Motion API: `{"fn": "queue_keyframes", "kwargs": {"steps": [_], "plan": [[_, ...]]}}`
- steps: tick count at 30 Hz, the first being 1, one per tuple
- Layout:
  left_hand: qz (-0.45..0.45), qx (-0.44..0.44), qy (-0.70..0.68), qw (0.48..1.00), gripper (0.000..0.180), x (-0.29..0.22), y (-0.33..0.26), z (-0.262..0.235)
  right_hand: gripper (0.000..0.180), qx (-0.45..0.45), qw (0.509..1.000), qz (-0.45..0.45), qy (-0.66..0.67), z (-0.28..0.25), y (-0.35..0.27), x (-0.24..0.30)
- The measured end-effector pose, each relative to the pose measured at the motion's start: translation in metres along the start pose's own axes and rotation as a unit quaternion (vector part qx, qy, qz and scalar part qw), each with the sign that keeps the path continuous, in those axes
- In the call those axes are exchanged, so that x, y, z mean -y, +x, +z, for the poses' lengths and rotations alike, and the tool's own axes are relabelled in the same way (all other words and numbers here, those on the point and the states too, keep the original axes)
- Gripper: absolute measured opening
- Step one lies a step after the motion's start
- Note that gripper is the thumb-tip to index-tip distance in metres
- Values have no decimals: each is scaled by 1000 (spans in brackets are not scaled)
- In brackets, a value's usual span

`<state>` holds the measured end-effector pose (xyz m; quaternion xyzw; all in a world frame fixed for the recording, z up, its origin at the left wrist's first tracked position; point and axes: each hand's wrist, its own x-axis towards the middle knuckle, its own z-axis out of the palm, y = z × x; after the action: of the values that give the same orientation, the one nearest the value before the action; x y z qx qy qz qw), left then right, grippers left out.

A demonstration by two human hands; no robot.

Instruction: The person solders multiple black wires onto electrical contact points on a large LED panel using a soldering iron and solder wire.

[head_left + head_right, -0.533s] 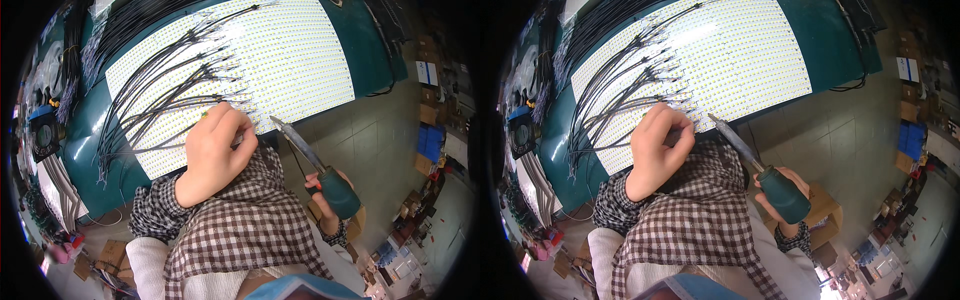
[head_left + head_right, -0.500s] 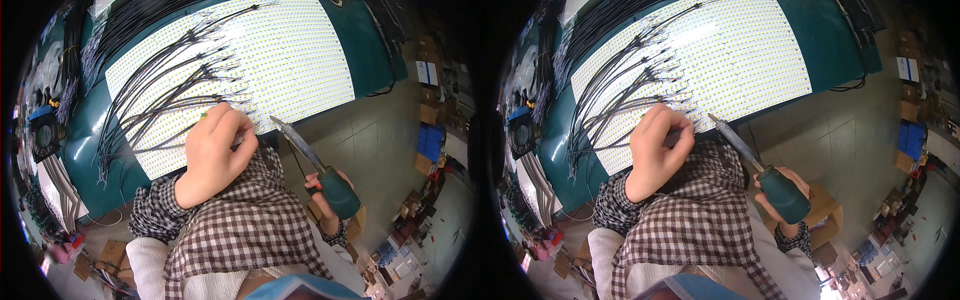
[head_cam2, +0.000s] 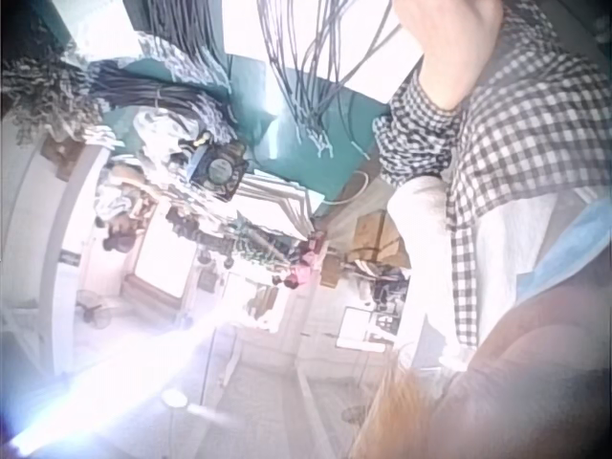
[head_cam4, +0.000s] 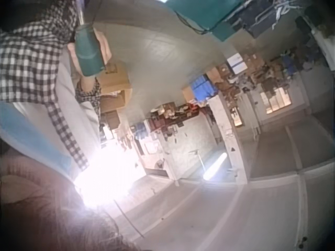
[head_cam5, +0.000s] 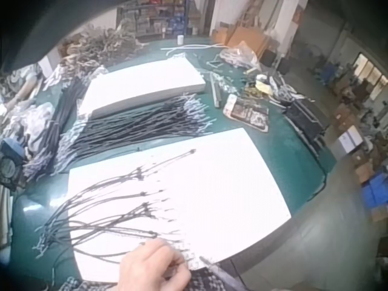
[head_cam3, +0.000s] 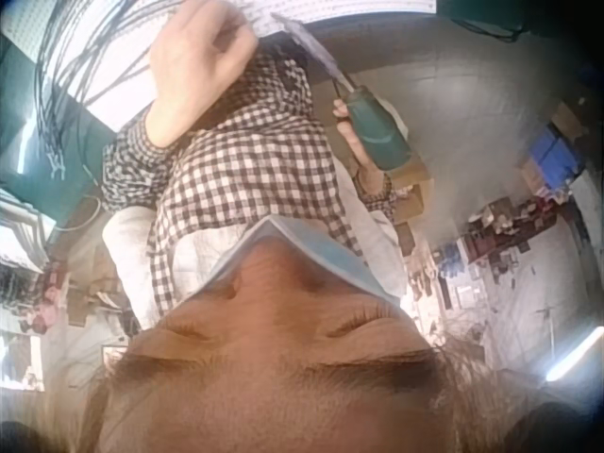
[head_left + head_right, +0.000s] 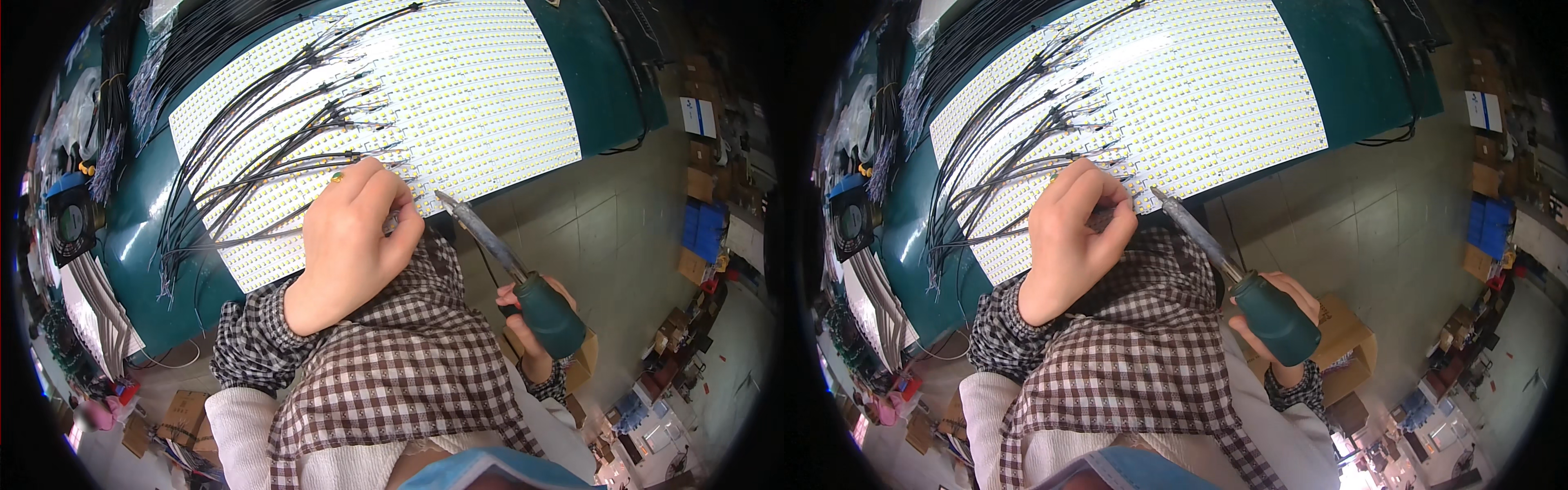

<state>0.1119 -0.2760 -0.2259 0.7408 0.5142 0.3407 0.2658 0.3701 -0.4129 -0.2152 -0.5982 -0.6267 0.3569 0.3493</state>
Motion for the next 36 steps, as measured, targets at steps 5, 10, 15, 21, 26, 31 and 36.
{"fn": "queue_keyframes", "kwargs": {"steps": [5,10,15,21,26,31,36], "plan": [[-8,14,-34,999,16,1,1,-3,43,-9,999,12,28,1,1,0],[-12,23,-21,999,17,0,0,-3,45,-5,999,16,28,2,1,2],[33,-6,23,999,19,-2,-1,2,44,-20,999,22,36,3,-1,0],[32,-32,12,999,17,0,-2,5,44,-15,999,37,36,4,-1,5],[5,-12,-5,1000,15,-1,0,3,44,-21,999,28,35,4,-3,0],[4,-9,-2,1000,14,-1,0,3,46,-27,998,31,46,6,-6,-3],[-2,-9,-7,1000,14,-2,-1,4,51,0,1000,4,1,3,-10,-9]]}}
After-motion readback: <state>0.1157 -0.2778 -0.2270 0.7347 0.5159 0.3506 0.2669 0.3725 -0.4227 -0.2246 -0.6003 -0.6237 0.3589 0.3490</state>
